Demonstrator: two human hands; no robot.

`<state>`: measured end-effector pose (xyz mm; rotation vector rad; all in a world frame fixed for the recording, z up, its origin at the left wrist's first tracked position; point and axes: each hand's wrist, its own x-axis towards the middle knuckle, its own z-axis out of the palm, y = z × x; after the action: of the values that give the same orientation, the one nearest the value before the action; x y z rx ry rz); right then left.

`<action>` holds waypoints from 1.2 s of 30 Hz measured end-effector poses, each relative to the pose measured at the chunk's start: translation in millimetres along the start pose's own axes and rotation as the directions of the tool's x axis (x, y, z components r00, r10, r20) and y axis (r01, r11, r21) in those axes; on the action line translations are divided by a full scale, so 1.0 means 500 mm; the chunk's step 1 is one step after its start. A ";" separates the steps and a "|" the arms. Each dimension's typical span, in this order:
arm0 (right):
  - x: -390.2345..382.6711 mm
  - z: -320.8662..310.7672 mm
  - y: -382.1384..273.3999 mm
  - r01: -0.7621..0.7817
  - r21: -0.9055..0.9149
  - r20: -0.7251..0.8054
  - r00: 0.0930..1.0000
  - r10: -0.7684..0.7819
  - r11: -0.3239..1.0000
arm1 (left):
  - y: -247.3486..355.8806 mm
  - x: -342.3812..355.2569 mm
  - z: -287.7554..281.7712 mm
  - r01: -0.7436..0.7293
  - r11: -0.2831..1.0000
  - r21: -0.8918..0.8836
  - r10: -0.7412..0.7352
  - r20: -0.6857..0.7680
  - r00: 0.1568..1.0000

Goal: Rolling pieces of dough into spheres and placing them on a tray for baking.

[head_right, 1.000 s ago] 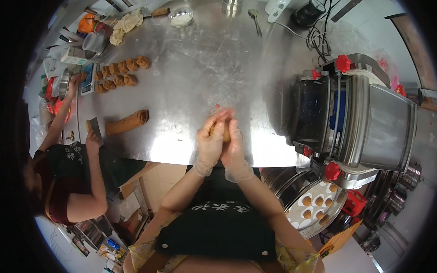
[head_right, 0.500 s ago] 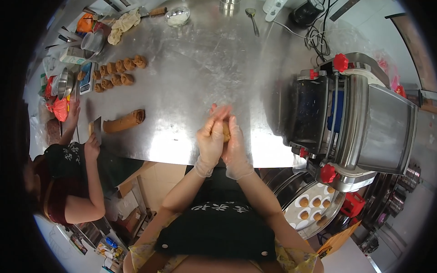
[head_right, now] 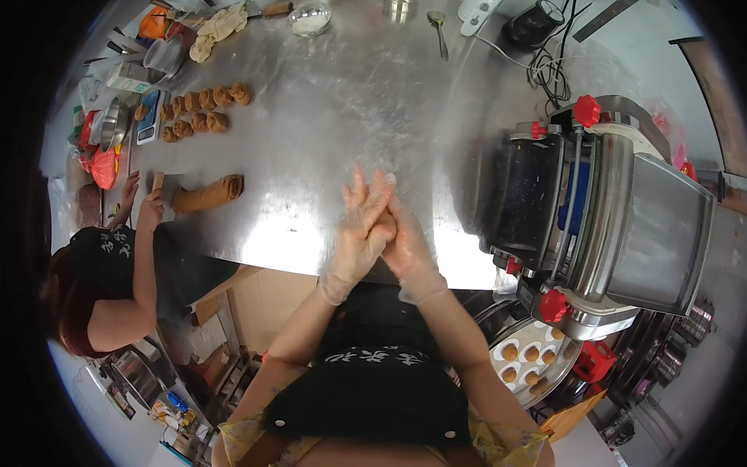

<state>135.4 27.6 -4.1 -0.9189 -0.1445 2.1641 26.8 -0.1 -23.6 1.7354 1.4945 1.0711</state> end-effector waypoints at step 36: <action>0.043 0.037 0.323 0.432 0.059 -0.265 0.876 -0.403 0.900 | -0.176 -0.141 -0.122 0.422 0.753 -0.505 -0.297 0.311 0.903</action>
<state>15.3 -67.3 -63.1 -0.9790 -0.0836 1.6265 -72.0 -57.0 -81.7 1.0476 1.1539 0.9543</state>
